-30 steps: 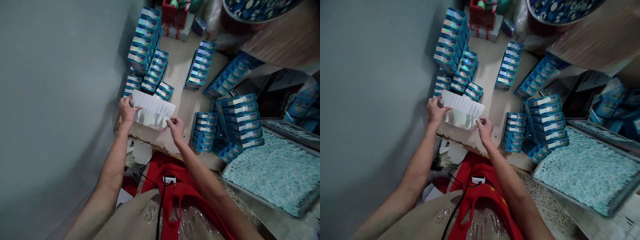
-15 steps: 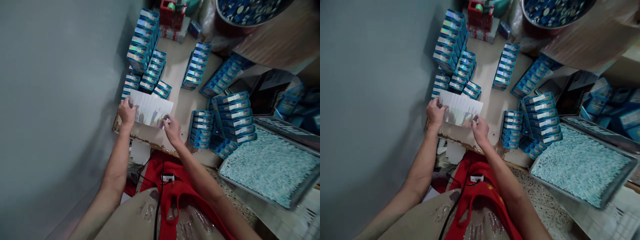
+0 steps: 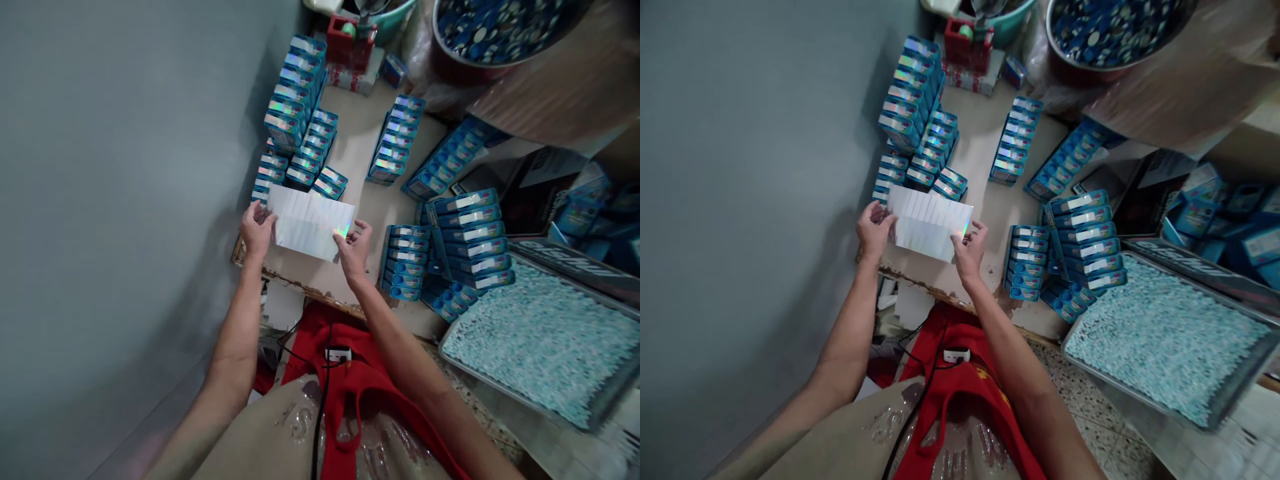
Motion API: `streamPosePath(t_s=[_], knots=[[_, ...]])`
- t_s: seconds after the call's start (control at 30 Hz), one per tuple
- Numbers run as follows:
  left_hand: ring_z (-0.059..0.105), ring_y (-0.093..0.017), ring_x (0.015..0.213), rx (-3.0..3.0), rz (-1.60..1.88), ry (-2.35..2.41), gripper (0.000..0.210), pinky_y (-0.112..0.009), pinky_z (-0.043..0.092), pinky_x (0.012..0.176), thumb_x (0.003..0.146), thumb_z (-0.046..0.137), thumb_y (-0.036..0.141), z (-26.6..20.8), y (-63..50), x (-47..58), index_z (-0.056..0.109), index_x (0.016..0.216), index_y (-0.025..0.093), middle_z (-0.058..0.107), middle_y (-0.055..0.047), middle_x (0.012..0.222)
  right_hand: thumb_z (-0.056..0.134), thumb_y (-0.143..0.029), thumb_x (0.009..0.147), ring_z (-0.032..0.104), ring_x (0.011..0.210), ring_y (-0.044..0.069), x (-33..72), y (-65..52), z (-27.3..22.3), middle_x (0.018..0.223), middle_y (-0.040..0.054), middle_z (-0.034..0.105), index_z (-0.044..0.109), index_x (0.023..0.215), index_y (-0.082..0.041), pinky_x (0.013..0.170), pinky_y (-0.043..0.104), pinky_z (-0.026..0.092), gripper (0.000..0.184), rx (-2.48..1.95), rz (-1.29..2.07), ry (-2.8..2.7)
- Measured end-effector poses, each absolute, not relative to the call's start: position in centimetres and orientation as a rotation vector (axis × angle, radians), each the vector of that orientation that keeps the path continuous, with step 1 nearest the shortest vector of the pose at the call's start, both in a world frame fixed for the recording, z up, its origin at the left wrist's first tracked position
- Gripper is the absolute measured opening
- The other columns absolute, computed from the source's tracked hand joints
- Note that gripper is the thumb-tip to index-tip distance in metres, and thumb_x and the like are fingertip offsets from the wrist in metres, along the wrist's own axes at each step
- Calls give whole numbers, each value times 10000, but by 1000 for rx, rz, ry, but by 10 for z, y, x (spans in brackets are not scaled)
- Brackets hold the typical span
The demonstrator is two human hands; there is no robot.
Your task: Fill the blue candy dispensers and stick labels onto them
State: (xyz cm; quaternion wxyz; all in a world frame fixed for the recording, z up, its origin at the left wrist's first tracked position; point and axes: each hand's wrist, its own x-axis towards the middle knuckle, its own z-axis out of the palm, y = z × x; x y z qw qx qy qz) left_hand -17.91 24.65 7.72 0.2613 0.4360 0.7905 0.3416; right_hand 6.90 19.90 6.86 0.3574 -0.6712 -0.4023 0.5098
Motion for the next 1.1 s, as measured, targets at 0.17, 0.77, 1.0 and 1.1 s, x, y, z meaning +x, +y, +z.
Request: streamPosePath(t_s=[0.17,0.77,1.0,1.1], knots=[[689,-182,894,1022,981,2177,386,-320,562,872,759,815,216,88,235,-197,652,1107,182,711,-51,967,734,-548,732,655,757,202,73,215,93,927,8,726,296,1527,-257,681,304,511,953,-1347,1617,-781],[572,-113,605,959,872,1486,473,-232,501,577,455,969,290,179,203,-72,753,855,157,640,28,673,910,-429,621,742,898,238,247,174,146,1102,63,792,783,1164,-219,821,380,609,596,-1377,1554,-993],[673,-173,681,1201,945,1598,464,-291,571,657,582,927,309,200,186,-15,826,1010,161,750,-30,788,822,-502,748,708,968,254,296,159,163,1110,94,794,801,1126,-205,889,409,564,481,-1502,1170,-1172],[701,-184,797,1421,981,1700,323,-298,585,771,667,875,262,206,178,0,840,980,191,764,-40,871,726,-512,837,664,820,212,303,154,169,972,79,787,807,1029,-196,795,367,534,379,-1566,1018,-1260]])
